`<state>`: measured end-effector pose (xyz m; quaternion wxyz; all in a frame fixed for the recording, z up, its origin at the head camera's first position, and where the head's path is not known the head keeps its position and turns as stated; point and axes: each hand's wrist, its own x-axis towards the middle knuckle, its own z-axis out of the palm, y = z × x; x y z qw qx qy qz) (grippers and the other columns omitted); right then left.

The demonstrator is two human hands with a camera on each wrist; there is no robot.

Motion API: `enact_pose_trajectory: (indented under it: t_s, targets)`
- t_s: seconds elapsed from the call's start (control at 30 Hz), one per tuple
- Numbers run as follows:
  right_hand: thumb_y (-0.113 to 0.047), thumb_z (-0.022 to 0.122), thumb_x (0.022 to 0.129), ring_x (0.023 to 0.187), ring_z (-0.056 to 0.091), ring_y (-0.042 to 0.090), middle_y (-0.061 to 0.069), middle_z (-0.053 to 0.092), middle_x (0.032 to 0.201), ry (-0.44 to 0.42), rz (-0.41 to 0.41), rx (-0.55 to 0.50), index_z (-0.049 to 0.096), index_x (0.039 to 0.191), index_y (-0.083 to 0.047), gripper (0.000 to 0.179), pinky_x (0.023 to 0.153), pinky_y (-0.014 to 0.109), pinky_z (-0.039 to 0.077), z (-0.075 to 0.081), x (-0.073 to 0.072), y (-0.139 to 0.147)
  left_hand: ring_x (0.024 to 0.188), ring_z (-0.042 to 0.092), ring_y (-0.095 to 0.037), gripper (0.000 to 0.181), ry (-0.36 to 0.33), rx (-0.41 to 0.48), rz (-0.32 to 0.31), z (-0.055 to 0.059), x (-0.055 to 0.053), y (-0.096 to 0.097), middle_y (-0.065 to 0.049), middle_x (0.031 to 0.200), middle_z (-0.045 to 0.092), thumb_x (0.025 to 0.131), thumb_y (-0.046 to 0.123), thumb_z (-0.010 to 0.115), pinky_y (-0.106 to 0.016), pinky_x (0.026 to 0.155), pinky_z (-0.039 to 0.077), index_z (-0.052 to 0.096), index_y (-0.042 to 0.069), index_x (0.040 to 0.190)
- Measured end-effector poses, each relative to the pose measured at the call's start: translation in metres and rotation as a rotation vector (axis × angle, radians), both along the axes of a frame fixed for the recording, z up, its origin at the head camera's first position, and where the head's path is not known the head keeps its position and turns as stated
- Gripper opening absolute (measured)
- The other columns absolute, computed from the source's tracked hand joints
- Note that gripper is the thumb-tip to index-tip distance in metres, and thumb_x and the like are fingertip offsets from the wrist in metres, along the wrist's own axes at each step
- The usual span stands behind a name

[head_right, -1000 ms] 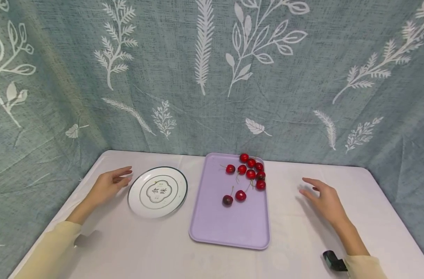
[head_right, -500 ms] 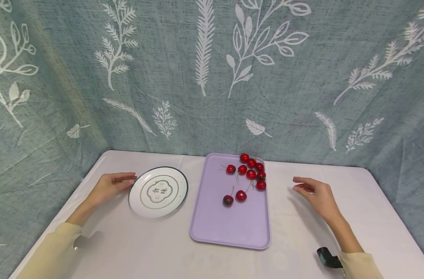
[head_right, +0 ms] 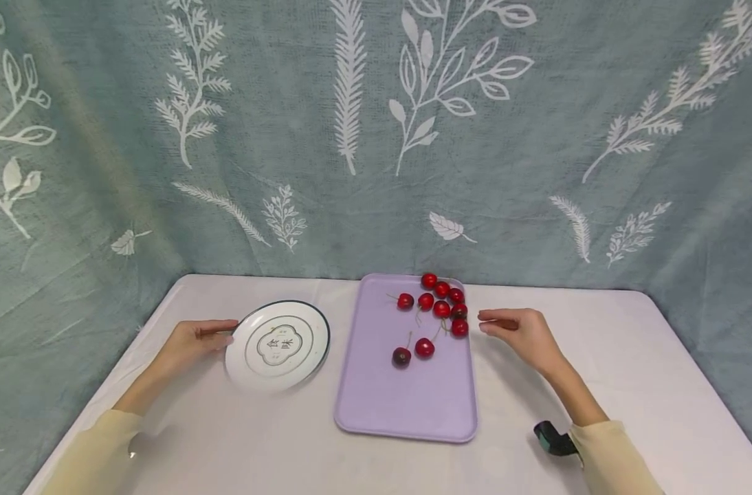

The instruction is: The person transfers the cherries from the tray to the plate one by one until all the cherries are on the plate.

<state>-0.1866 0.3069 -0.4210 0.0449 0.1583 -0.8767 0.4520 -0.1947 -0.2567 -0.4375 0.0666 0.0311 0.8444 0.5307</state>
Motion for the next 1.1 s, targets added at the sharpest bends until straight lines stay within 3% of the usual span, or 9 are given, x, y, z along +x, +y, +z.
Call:
enact_pose_trajectory:
  t_s: [0.2, 0.5, 0.77, 1.1]
  targets:
    - [-0.008, 0.073, 0.087, 0.091, 0.068, 0.001, 0.018, 0.072, 0.107, -0.005, 0.027, 0.025, 0.072, 0.111, 0.004, 0.026, 0.076, 0.014, 0.056, -0.004, -0.008, -0.015, 0.07, 0.067, -0.009, 0.039, -0.028, 0.023, -0.008, -0.002, -0.003, 0.005, -0.038, 0.122, 0.057, 0.095, -0.004, 0.057, -0.027, 0.064, 0.061, 0.049, -0.02, 0.13]
    - [-0.008, 0.075, 0.086, 0.093, 0.071, 0.019, 0.017, 0.072, 0.105, -0.015, 0.003, 0.054, 0.073, 0.11, 0.004, 0.027, 0.077, 0.011, 0.054, -0.006, -0.013, -0.033, 0.075, 0.067, -0.008, 0.042, -0.056, 0.046, -0.006, -0.007, -0.005, 0.0, -0.038, 0.132, 0.05, 0.096, -0.003, 0.055, -0.028, 0.069, 0.061, 0.047, -0.018, 0.134]
    - [-0.007, 0.075, 0.086, 0.087, 0.071, 0.012, 0.017, 0.073, 0.101, -0.064, 0.041, 0.018, 0.073, 0.108, 0.005, 0.025, 0.076, 0.014, 0.056, -0.012, -0.019, -0.044, 0.075, 0.068, -0.007, 0.042, -0.069, 0.082, 0.007, -0.006, -0.001, -0.001, -0.04, 0.134, 0.046, 0.096, -0.003, 0.055, -0.027, 0.07, 0.061, 0.046, -0.018, 0.134]
    - [-0.006, 0.073, 0.087, 0.091, 0.071, 0.016, 0.015, 0.073, 0.103, -0.084, 0.108, 0.047, 0.073, 0.11, 0.004, 0.025, 0.074, 0.016, 0.057, -0.014, -0.02, -0.055, 0.078, 0.067, -0.005, 0.042, -0.064, 0.058, 0.019, -0.006, 0.001, 0.001, -0.039, 0.135, 0.047, 0.097, -0.002, 0.054, -0.026, 0.071, 0.061, 0.046, -0.017, 0.135]
